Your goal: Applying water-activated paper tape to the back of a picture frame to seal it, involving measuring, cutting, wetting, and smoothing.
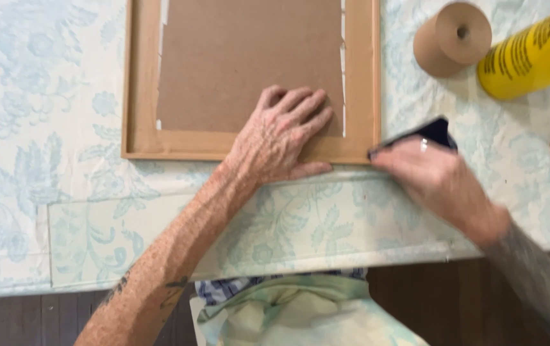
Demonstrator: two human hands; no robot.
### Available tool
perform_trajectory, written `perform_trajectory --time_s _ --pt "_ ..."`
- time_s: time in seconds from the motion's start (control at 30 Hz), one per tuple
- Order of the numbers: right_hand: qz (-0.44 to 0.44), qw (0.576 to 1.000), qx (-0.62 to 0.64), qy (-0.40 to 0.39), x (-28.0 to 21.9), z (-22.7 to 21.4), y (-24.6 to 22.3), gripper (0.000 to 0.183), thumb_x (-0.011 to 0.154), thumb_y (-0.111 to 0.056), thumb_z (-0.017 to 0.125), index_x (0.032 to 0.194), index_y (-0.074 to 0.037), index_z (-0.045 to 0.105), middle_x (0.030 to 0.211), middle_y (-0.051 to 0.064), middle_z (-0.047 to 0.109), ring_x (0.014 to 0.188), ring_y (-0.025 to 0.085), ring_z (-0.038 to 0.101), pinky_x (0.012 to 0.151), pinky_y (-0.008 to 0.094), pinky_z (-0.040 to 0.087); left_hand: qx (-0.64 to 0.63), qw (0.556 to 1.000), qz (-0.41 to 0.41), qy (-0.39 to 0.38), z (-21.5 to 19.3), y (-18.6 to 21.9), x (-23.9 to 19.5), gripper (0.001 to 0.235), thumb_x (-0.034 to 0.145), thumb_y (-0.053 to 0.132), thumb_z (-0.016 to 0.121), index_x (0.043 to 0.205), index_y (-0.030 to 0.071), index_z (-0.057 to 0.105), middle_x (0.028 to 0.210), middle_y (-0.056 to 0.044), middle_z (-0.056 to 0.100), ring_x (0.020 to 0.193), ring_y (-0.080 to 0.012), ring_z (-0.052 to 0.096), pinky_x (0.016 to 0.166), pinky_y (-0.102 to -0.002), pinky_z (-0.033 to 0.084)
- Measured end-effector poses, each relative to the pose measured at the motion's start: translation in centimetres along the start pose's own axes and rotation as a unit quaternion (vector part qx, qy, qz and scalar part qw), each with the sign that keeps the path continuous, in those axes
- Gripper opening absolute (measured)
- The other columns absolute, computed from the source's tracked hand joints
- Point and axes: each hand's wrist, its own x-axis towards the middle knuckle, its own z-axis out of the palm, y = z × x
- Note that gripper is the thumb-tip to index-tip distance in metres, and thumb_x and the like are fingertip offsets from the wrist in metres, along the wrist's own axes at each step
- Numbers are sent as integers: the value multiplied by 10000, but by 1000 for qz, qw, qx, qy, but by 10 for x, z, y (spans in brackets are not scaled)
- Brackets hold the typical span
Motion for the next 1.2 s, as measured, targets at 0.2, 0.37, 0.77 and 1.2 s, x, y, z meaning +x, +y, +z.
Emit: perform_trajectory --time_s 0.2,0.37,0.77,1.2 --pt "25 1000 -18 -1 3 13 15 169 983 -18 718 1143 36 725 1022 172 753 845 259 713 783 372 627 -6 1000 1 24 -3 0 6 887 833 822 683 1297 70 599 1422 -128 544 1221 -301 546 983 -505 407" --pt "125 988 86 -25 0 -18 5 266 887 -16 748 1150 15 733 1104 149 768 948 243 749 923 331 610 5 1000 -10 15 4 4 10 875 868 830 606 1318 80 604 1415 -137 547 1225 -304 544 1005 -517 406" --pt "7 1000 23 -19 -3 2 19 155 954 -13 721 1106 -21 749 1099 108 758 957 233 731 890 337 607 -52 984 -129 -107 -76 -40 -58 1077 846 710 733 1620 106 290 1686 -175 251 1544 -369 258 1240 -591 200" --pt "-119 985 113 -55 91 27 -10 130 947 -25 696 1063 16 736 1050 115 761 923 252 740 859 363 630 28 983 -179 8 -96 -94 -172 1089 893 783 629 1518 -103 523 1505 -254 610 1431 -393 531 1207 -544 346"
